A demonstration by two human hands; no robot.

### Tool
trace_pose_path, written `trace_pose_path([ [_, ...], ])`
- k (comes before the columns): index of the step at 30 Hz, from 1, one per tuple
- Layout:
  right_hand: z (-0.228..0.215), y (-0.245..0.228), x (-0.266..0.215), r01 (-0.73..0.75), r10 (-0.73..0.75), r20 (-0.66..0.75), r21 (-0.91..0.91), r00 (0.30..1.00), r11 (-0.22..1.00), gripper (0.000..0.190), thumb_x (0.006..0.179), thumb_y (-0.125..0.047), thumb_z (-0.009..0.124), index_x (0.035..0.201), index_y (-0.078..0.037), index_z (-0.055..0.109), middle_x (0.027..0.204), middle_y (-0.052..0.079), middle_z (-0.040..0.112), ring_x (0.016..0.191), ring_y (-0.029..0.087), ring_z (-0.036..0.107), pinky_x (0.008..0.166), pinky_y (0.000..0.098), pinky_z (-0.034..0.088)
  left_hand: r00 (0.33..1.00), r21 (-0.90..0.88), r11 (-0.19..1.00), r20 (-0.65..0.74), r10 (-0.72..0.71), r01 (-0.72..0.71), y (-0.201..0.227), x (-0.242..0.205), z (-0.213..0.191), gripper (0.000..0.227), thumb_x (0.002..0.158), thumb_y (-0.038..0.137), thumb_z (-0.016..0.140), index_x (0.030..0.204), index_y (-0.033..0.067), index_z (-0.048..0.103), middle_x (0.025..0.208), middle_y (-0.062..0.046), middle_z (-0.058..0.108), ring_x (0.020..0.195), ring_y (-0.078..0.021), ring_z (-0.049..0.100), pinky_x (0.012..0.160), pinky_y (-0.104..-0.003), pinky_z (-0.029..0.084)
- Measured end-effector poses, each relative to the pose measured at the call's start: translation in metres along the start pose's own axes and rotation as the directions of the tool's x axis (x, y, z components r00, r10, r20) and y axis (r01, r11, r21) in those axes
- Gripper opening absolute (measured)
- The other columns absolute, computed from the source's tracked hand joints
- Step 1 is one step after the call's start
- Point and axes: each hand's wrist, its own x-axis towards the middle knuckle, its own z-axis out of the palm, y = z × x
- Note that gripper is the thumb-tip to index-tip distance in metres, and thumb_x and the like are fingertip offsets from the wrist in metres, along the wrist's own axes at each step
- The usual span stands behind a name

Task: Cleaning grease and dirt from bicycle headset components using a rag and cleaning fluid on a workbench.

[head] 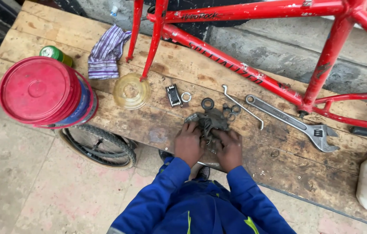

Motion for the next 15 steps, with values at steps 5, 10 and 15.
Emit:
trace_pose_path([
  [5,-0.036,-0.042,0.024,-0.302,0.324,0.052,0.522,0.945,0.798,0.030,0.089,0.005,0.059,0.109,-0.013,0.072,0.101,0.012,0.068,0.107,0.033,0.064,0.098,0.0489,0.048,0.994,-0.200,0.979,-0.091,-0.061,0.042,-0.027,0.008,0.017,0.017,0.081,0.026,0.060,0.087,0.0098,0.062,0.101,-0.008,0.054,0.098,-0.0349,0.061,0.074,-0.046,0.059],
  [10,-0.041,-0.049,0.013,-0.240,0.243,0.040,0.389,0.969,0.890,0.029,0.090,-0.003,0.061,0.109,-0.021,0.075,0.110,0.005,0.071,0.115,0.029,0.063,0.102,0.0472,0.047,0.985,-0.544,0.830,-0.034,-0.168,0.122,-0.057,0.017,0.015,0.010,0.085,0.019,0.058,0.090,0.0125,0.052,0.084,-0.011,0.059,0.084,-0.0395,0.068,0.065,-0.046,0.058],
  [15,-0.021,-0.059,-0.008,0.158,-0.021,0.370,-0.346,0.929,0.925,0.049,0.106,-0.036,0.031,0.151,-0.018,0.033,0.147,0.005,0.045,0.138,0.023,0.040,0.125,0.0516,0.006,0.990,-0.562,0.815,0.089,-0.105,0.137,-0.050,0.015,-0.009,0.010,0.088,0.016,0.057,0.095,0.0087,0.055,0.087,-0.019,0.065,0.086,-0.0422,0.069,0.066,-0.050,0.059],
])
